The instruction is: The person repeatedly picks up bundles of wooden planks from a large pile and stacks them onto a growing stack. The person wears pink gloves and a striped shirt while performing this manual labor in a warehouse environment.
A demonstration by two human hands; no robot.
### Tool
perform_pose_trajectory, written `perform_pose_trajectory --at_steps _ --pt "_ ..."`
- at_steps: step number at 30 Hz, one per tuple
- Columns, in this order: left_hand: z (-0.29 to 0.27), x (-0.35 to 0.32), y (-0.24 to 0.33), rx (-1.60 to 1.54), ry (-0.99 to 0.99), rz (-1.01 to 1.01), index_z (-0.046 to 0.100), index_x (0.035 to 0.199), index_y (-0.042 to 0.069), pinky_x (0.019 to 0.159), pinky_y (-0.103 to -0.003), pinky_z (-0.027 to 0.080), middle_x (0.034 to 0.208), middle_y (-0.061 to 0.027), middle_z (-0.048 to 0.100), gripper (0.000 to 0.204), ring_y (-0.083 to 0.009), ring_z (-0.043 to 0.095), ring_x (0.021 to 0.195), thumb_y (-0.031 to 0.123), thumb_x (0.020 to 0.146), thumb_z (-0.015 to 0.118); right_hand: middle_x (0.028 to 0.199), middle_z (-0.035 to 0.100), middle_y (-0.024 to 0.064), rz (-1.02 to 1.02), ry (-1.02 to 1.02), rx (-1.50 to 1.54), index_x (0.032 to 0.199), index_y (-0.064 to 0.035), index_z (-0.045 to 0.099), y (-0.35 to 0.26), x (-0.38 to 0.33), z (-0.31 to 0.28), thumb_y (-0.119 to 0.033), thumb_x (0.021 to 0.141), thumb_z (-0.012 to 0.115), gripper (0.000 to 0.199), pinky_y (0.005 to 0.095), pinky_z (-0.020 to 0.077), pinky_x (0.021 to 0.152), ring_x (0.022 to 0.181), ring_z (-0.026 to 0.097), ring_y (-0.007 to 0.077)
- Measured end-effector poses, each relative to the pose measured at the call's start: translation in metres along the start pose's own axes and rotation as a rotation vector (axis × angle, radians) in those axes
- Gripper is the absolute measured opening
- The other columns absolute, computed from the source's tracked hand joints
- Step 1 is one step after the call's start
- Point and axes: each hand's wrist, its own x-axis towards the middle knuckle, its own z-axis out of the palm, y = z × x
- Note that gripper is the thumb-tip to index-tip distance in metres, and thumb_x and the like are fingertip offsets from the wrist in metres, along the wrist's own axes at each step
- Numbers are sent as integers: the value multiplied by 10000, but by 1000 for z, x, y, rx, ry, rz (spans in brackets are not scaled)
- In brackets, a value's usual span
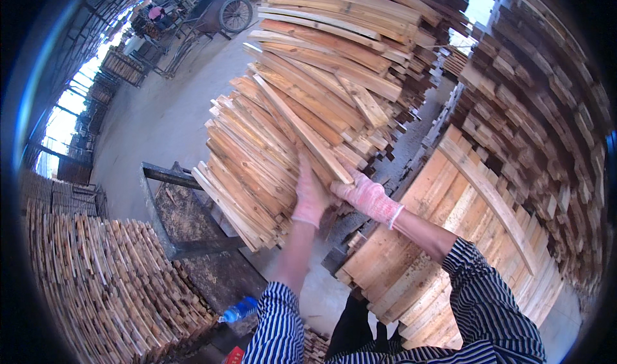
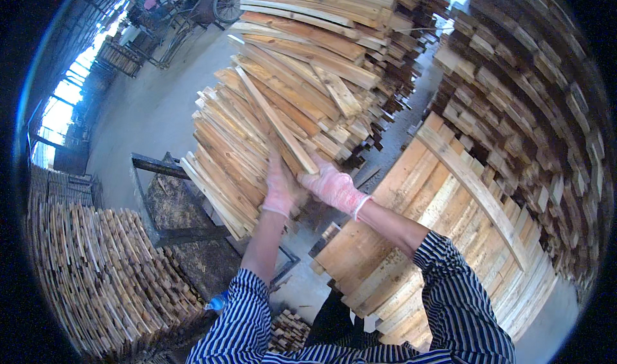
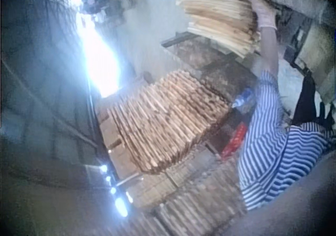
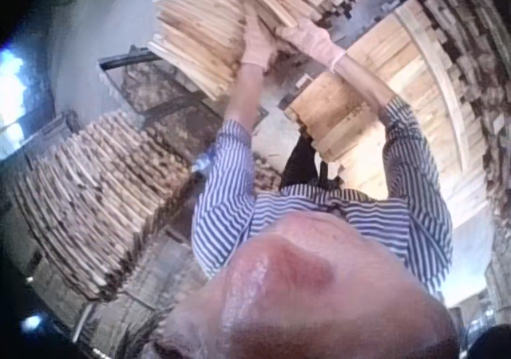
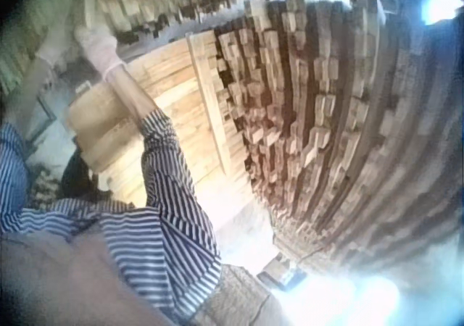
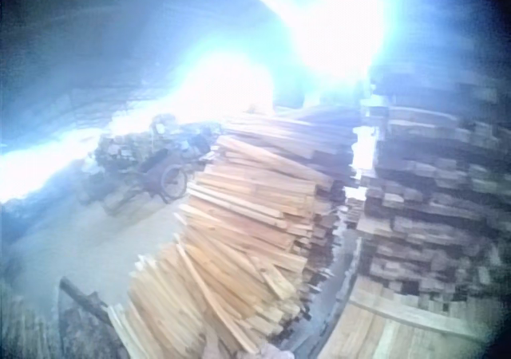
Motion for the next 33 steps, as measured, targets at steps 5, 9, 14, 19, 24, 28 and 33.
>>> perform_pose_trajectory --at_steps 5,9,14,19,24,28,33 --pt "-5 -6 18 -182 -116 -50 566 1332 85 935 -514 577 1172 -148 673 790 -347 676 1049 745 898 582 1052 653 158 31 -32 -122 1616 -156 285 -44 -131 -12 -184 895 686 825 343 575 630 751 670 248" --pt "19 -41 -28 -254 -76 7 580 1257 46 894 -498 599 1154 -168 669 815 -347 685 991 745 843 649 1242 592 251 4 -48 -799 1598 -189 281 -53 -185 -17 -126 846 688 857 435 611 727 912 701 396" --pt "18 -97 9 -75 89 151 607 1238 57 794 -452 620 1048 -130 682 587 -276 683 889 520 898 726 1428 488 267 -150 -154 -1172 1594 -202 249 -54 -191 -12 -122 773 767 975 484 600 816 997 691 404" --pt "-64 -140 54 -169 93 168 622 1264 12 808 -405 615 1036 -154 704 491 -271 703 895 367 928 672 1629 256 309 -156 -666 -233 1618 22 27 -65 -129 1 -446 814 814 1220 434 409 1155 1439 420 348" --pt "-46 -132 71 -204 129 219 582 1329 27 904 -444 591 1116 -144 685 531 -296 685 971 296 886 701 1423 552 194 430 -563 509 1580 37 282 -39 -87 76 -469 862 812 1026 359 441 1104 1313 519 238" --pt "-86 -117 91 -306 174 306 560 1358 40 1028 -475 535 1170 -152 668 530 -322 652 1098 208 877 709 1401 567 206 197 -400 161 1576 6 283 -30 -27 84 -335 880 799 931 383 482 1048 1235 580 282" --pt "-137 -124 91 -181 359 252 588 1320 14 846 -429 627 1196 -149 692 468 -299 708 997 163 886 677 1376 570 276 -35 -24 -960 1597 -82 204 -1 83 91 -243 913 729 878 467 532 975 1185 620 429"
